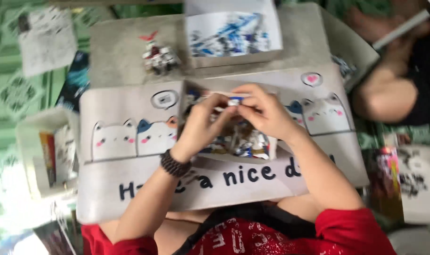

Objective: The person assembles a small model kit by hand, picking up white and blue plastic parts from a box, snapping them together, and placing the assembled pieces back into the box. The workspace includes a patterned mat and a completed model figure nearby.

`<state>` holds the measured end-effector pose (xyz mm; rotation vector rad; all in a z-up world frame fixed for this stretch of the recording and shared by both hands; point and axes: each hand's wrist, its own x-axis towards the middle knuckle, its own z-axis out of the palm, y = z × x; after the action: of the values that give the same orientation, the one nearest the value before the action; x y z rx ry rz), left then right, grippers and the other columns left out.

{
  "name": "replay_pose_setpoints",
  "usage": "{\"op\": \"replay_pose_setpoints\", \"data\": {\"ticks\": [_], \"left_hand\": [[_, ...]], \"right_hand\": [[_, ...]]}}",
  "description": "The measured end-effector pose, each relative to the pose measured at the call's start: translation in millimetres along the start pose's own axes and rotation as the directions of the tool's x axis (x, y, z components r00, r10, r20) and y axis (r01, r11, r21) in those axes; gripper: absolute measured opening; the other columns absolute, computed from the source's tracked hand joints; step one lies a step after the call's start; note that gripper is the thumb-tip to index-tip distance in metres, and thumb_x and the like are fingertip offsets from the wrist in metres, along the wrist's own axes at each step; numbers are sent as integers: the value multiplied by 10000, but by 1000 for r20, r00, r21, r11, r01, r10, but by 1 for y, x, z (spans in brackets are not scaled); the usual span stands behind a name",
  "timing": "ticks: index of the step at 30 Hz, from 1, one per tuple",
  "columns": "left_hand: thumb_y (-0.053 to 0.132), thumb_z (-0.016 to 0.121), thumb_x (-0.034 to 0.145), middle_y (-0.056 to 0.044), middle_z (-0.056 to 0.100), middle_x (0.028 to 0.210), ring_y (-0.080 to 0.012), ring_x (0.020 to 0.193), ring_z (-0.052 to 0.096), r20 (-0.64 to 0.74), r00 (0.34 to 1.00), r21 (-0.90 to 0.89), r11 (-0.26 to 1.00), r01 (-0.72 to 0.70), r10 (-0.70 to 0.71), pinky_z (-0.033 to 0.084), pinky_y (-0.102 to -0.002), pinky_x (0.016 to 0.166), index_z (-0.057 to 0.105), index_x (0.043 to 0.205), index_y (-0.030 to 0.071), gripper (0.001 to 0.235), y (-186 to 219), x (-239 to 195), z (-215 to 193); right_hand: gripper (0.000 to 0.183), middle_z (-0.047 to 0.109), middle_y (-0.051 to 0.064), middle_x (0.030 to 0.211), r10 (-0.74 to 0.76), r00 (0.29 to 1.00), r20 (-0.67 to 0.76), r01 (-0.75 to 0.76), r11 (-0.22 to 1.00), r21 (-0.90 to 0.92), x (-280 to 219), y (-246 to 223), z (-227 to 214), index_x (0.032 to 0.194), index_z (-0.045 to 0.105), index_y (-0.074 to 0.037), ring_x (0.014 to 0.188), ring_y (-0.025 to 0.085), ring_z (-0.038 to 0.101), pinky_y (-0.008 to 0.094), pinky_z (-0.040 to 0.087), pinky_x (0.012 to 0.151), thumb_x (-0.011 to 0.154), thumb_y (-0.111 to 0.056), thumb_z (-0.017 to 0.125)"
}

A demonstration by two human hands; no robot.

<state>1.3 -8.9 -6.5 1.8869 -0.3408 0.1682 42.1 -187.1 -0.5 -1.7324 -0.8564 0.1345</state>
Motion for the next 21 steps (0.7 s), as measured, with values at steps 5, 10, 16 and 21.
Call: {"op": "replay_pose_setpoints", "data": {"ticks": [5,10,16,21], "left_hand": [[256,533,924,-228,630,894,-425,872,627,61,997,-27,999,-35,36,511,-486,693,539,986,33,232,16,-7,-8],[222,389,965,-257,620,858,-500,823,600,139,984,77,992,100,-110,460,-536,635,461,1077,43,224,-13,-2,-9],[70,520,901,-210,577,887,-474,873,573,102,980,174,967,-188,172,480,-484,707,483,1107,59,209,7,3,-15],[114,634,812,-155,615,873,-375,859,592,261,909,310,863,-398,325,464,-456,777,585,1045,40,249,16,1,-13]], "right_hand": [[248,654,50,698,157,986,51,-164,967,196,-13,26,0,1137,497,12,754,94,609,254,495,697,896,-7,551],[237,676,122,713,314,949,-9,-298,907,298,-6,18,-12,1015,542,-3,631,173,682,259,547,596,804,15,650],[232,658,116,742,276,960,-46,-272,959,73,-2,0,-15,1016,547,-18,680,177,649,295,539,662,809,41,636],[185,650,127,725,153,980,-128,-181,952,-246,-7,18,-15,992,547,-19,626,209,640,289,513,565,850,-32,665]]}}
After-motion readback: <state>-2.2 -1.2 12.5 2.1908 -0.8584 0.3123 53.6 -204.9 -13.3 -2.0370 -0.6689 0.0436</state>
